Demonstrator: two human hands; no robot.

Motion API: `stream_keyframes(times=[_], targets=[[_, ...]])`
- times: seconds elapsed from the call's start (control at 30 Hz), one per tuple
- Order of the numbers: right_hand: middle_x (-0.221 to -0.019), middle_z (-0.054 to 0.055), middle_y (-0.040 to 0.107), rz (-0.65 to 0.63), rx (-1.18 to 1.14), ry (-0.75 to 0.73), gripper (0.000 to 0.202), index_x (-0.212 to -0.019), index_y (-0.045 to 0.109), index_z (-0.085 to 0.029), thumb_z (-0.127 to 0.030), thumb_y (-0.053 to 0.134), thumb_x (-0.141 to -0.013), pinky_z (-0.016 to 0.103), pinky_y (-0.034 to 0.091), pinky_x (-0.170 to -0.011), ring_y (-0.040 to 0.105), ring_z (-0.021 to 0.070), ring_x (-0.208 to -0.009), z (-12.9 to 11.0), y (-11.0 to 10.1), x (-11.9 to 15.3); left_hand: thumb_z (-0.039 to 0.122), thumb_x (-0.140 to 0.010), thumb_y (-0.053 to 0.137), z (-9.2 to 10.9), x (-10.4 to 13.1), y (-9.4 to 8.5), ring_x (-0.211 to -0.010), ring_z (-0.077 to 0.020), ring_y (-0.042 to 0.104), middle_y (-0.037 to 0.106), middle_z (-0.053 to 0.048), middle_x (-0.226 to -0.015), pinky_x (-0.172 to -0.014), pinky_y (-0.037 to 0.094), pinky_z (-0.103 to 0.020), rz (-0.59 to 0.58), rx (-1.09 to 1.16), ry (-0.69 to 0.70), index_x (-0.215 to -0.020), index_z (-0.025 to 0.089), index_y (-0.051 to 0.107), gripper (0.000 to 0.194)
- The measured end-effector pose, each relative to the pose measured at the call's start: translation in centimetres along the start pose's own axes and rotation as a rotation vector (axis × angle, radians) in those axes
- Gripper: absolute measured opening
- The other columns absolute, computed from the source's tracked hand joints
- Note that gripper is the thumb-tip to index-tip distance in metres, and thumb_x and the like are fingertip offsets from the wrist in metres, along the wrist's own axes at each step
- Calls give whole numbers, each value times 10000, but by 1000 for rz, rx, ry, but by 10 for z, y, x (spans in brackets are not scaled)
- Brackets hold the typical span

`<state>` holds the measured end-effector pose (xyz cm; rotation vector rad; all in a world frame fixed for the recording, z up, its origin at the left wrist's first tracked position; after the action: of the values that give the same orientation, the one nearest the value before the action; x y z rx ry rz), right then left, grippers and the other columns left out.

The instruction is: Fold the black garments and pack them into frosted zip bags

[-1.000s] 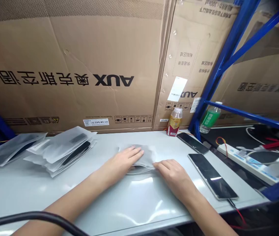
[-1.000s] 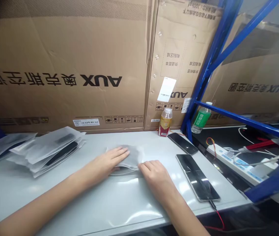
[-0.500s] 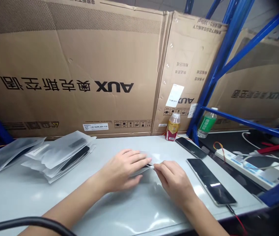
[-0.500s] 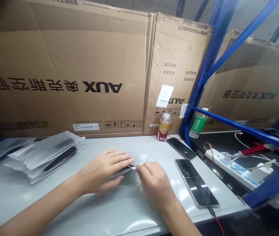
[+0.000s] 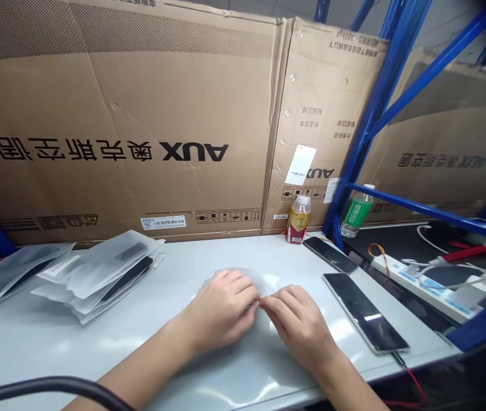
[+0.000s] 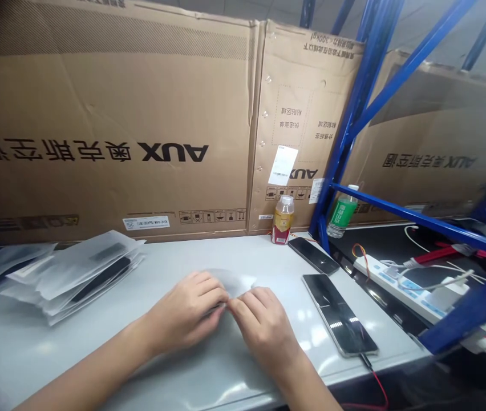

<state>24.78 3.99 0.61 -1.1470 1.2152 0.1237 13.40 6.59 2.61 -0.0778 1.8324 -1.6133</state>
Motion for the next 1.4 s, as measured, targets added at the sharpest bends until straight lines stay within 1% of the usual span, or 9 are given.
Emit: stream_keyframes(times=[0.17,0.33,0.43,0.53,0.67,0.77,1.0,1.2,1.4], targets=[[-865,40,671,-30,-95,124,164,-1019,640,-237,-168,507,-1085,340,529,-698,629,207,-781,5,3,-7,157,-1071,482,-3,8,7,-872,-220,647,718,-59,-929,-786,481,-368,71,-49,-31,-1010,192,663,194],[-876,21,640,-137,-334,262,155,-1097,666,-249,-197,521,-1080,304,541,-684,635,184,-767,9,9,-10,121,-1078,454,-7,17,-2,-880,-214,665,739,-56,-946,-795,492,-360,223,-51,-76,-1033,197,678,242],[-861,10,620,-162,-422,319,179,-1113,695,-256,-192,534,-1068,299,524,-678,619,173,-741,12,9,-11,141,-1092,462,-8,19,-6,-880,-213,664,751,-43,-963,-794,488,-359,256,-40,-83,-1064,208,672,222],[-849,4,596,-193,-453,340,163,-1020,705,-251,-177,561,-1040,303,513,-683,608,172,-749,15,8,-14,168,-1097,490,-4,19,-6,-868,-218,651,745,-34,-951,-786,469,-356,263,-30,-68,-1052,211,655,176],[-916,18,602,-217,-453,313,140,-937,671,-242,-148,588,-1001,329,542,-782,629,188,-858,17,5,-17,169,-1096,469,-2,18,-5,-835,-218,619,713,-37,-920,-767,441,-349,255,43,-89,-994,205,614,181],[-994,34,645,-206,-409,224,130,-969,655,-242,-131,596,-1003,347,550,-837,643,199,-932,13,5,-16,121,-1060,476,-3,16,-4,-870,-221,610,702,-33,-957,-771,434,-346,199,121,-123,-1009,214,601,163],[-966,56,742,-153,-69,10,162,-1087,709,-241,-173,563,-1071,365,516,-760,667,210,-851,3,-4,-11,172,-1024,565,-17,17,-4,-892,-224,575,671,-28,-954,-796,417,-354,92,185,-182,-951,218,614,99],[-981,42,758,-148,-8,-8,157,-1102,718,-227,-156,581,-1071,345,479,-771,668,191,-850,12,-24,-11,159,-1052,500,-28,19,-12,-869,-207,554,661,-25,-948,-782,398,-349,127,96,-183,-897,207,565,174],[-988,37,759,-134,6,-2,153,-1131,713,-224,-149,597,-1066,341,469,-775,662,187,-842,19,-29,-8,159,-1053,484,-37,19,-21,-899,-206,564,662,-35,-1010,-805,413,-354,144,86,-205,-899,206,563,179]])
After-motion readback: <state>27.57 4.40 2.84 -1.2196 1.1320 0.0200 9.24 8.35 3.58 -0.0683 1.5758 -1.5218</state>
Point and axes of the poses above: each hand's wrist, its own x-axis away from the middle knuckle, its own y-axis out of the palm, z = x × y, the point moved 9 cm from there along -x, towards the middle knuckle
